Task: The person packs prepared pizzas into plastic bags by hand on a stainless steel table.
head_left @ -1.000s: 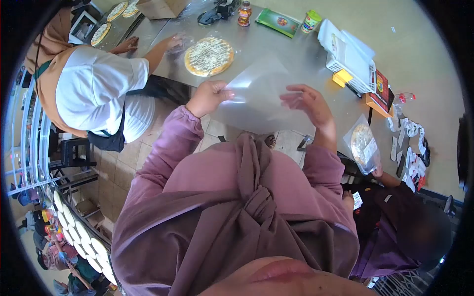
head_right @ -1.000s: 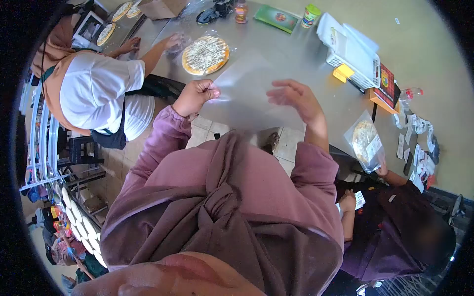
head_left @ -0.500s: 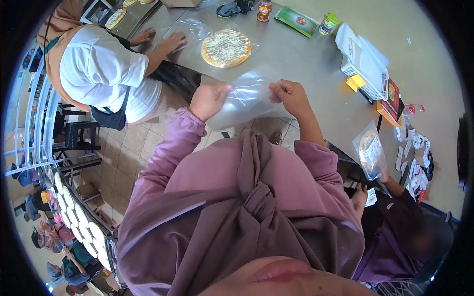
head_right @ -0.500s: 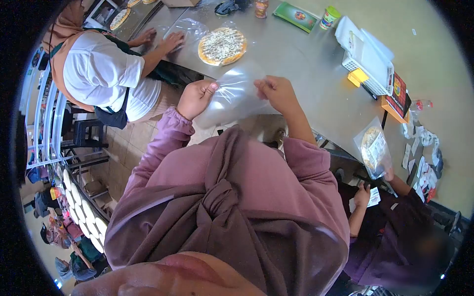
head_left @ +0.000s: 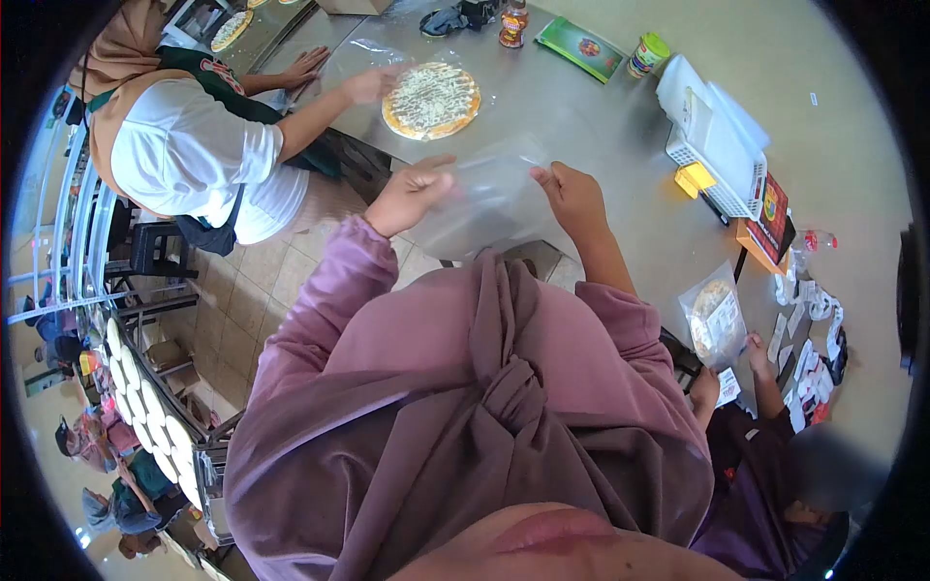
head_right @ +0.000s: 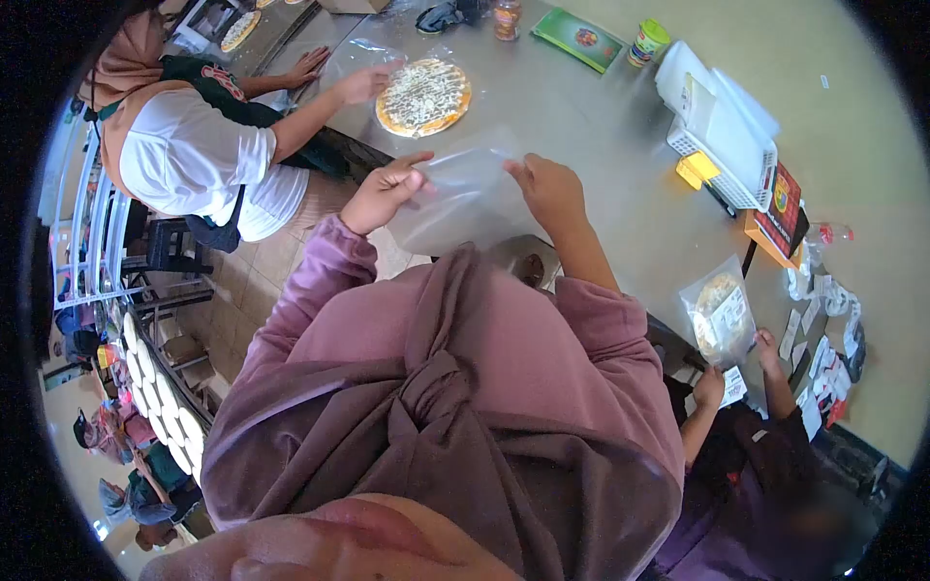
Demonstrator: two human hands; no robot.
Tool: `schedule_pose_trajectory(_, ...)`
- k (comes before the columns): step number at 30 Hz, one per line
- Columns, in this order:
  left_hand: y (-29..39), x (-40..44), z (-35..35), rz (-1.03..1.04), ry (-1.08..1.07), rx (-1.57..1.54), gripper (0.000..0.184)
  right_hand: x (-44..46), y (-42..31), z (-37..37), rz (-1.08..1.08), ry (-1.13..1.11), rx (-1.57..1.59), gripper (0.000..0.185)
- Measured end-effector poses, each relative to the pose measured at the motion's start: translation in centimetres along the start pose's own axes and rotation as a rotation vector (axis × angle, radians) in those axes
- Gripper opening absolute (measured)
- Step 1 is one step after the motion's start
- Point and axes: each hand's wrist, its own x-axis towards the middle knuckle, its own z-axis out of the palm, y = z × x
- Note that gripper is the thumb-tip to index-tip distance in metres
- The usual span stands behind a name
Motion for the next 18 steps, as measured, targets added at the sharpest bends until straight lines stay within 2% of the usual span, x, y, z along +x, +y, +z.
schedule_pose_trajectory(1,0.2,-0.1,-0.5,-0.289,-0.141,-0.203,0.047,0.1,0.1,-0.4,-0.007,-0.003,0.005,0.055)
schedule_pose_trajectory(2,-0.4,-0.4,-1.2,-0.293,-0.131,-0.200,0.047,0.0,0.1,-1.0,-0.015,-0.042,0.030,0.047)
schedule_pose_trajectory(3,-0.8,-0.6,-2.0,-0.469,-0.303,-0.465,0.051,0.0,0.1,-1.3,-0.024,-0.082,0.054,0.040)
schedule_pose_trajectory(4,-1.1,-0.7,-2.3,-0.642,-0.475,-0.733,0.056,-0.1,0.2,-1.3,-0.031,-0.087,0.062,0.040)
schedule_pose_trajectory(5,-1.3,-1.1,-2.3,-0.646,-0.463,-0.730,0.056,-0.3,0.3,-1.1,-0.086,-0.050,0.173,0.037)
schedule_pose_trajectory(7,1.1,-2.2,-1.8,-0.828,-0.445,-0.634,0.071,-0.3,0.7,-0.9,-0.143,-0.019,0.295,0.034)
schedule_pose_trajectory(8,1.0,-2.6,-2.0,-0.843,-0.435,-0.559,0.049,-0.3,0.9,-0.9,-0.148,-0.128,0.316,0.032)
schedule_pose_trajectory(9,0.5,-2.9,-1.9,-0.852,-0.424,-0.559,0.049,-0.1,1.1,-0.8,-0.154,-0.239,0.337,0.032)
schedule_pose_trajectory(11,-0.6,-4.2,-1.6,-0.682,-0.184,-0.140,0.021,0.5,2.4,0.1,-0.194,-0.262,0.409,0.034)
schedule_pose_trajectory(12,1.4,-3.9,-1.5,-0.646,-0.141,0.114,0.033,0.8,2.8,0.5,-0.233,-0.274,0.468,0.038)
schedule_pose_trajectory(13,1.9,-4.3,-1.3,-0.659,-0.126,0.114,0.033,1.3,2.0,0.2,-0.241,-0.288,0.479,0.038)
schedule_pose_trajectory(15,2.6,-5.3,-0.9,-0.226,0.048,0.612,0.033,2.6,-0.3,-1.0,-0.299,-0.078,0.593,0.044)
schedule_pose_trajectory(16,2.9,-5.7,-0.6,-0.196,0.092,0.629,0.038,3.1,-1.5,-1.2,-0.303,-0.092,0.602,0.044)
schedule_pose_trajectory(18,3.8,-6.2,0.1,-0.215,0.120,0.672,0.038,4.0,-3.9,-1.0,-0.652,-0.131,0.754,0.045)
